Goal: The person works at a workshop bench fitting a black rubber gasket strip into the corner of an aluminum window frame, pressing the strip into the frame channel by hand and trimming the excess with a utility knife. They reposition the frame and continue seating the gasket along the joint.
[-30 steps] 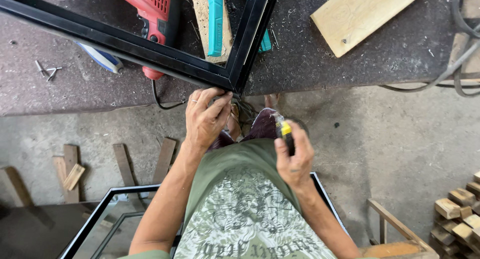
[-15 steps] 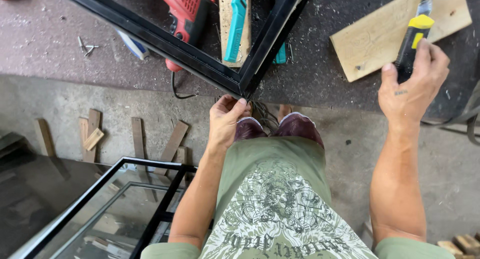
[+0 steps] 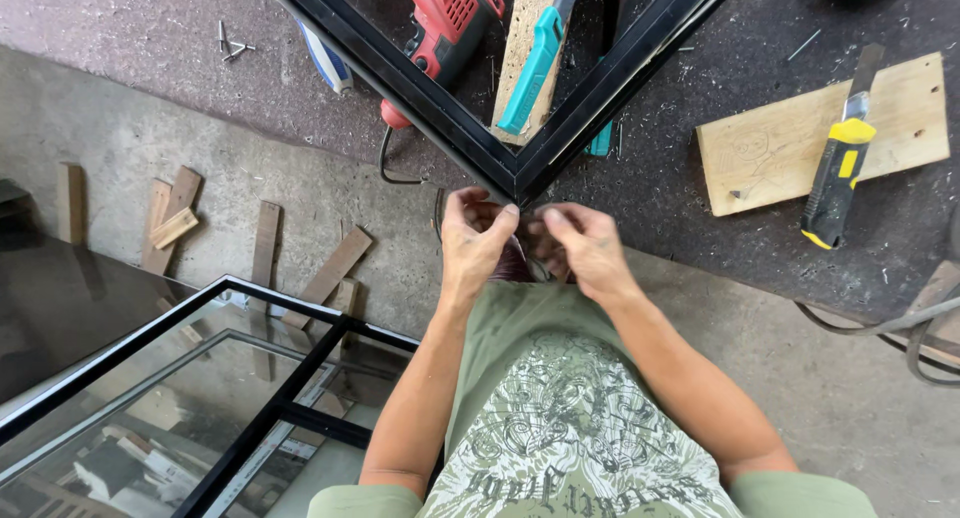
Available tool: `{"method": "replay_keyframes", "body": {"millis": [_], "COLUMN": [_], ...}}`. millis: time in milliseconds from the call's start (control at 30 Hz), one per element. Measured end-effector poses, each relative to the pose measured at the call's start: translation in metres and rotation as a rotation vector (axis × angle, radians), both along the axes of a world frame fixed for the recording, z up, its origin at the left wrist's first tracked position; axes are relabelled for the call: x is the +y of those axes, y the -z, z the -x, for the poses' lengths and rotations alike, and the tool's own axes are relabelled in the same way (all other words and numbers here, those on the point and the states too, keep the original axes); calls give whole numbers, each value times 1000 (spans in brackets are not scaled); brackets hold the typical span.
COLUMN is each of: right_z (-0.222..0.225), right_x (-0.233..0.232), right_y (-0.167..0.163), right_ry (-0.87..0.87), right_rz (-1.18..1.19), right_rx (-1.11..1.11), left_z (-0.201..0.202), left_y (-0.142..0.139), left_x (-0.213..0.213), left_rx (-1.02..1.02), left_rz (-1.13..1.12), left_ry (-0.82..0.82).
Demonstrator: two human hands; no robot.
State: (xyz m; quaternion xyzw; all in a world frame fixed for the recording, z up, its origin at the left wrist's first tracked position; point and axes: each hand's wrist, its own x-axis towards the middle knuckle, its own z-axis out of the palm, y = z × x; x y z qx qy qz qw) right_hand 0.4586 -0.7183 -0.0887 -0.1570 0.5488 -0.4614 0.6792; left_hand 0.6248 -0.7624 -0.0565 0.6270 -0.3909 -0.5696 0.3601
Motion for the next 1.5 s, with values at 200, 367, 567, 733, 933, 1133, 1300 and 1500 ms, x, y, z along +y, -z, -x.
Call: {"method": "replay_keyframes", "body": {"millis": [200, 367, 567, 733, 933, 1133, 1300, 1500], "right_z": [-15, -17, -15, -11, -9, -8, -7, -13], "right_x": [-23, -27, -27, -25, -23, -22, -23, -13], "right_y": [18, 13, 4, -3, 0, 8, 9, 5], "right_ry": [37, 121, 36, -123, -156, -134, -83, -93], "right_rz": [15, 172, 54, 61, 118, 90, 80, 51], "right_rx": [74, 28, 92, 281, 332, 350, 237, 156], "left_z": [10, 10, 11, 12, 12, 10, 6, -3], "left_y": [-33, -32, -28, -28, -26, -22, -18, -26], "left_x": [-1, -11, -22, -22, -23, -27, -25, -32], "left_rx": [-203, -268, -360, -410, -424, -418, -379, -312], "left_rz": [119, 86, 115, 172, 214, 208, 122, 245], "left_ry": [74, 75, 96, 132, 94, 84, 94, 223]}}
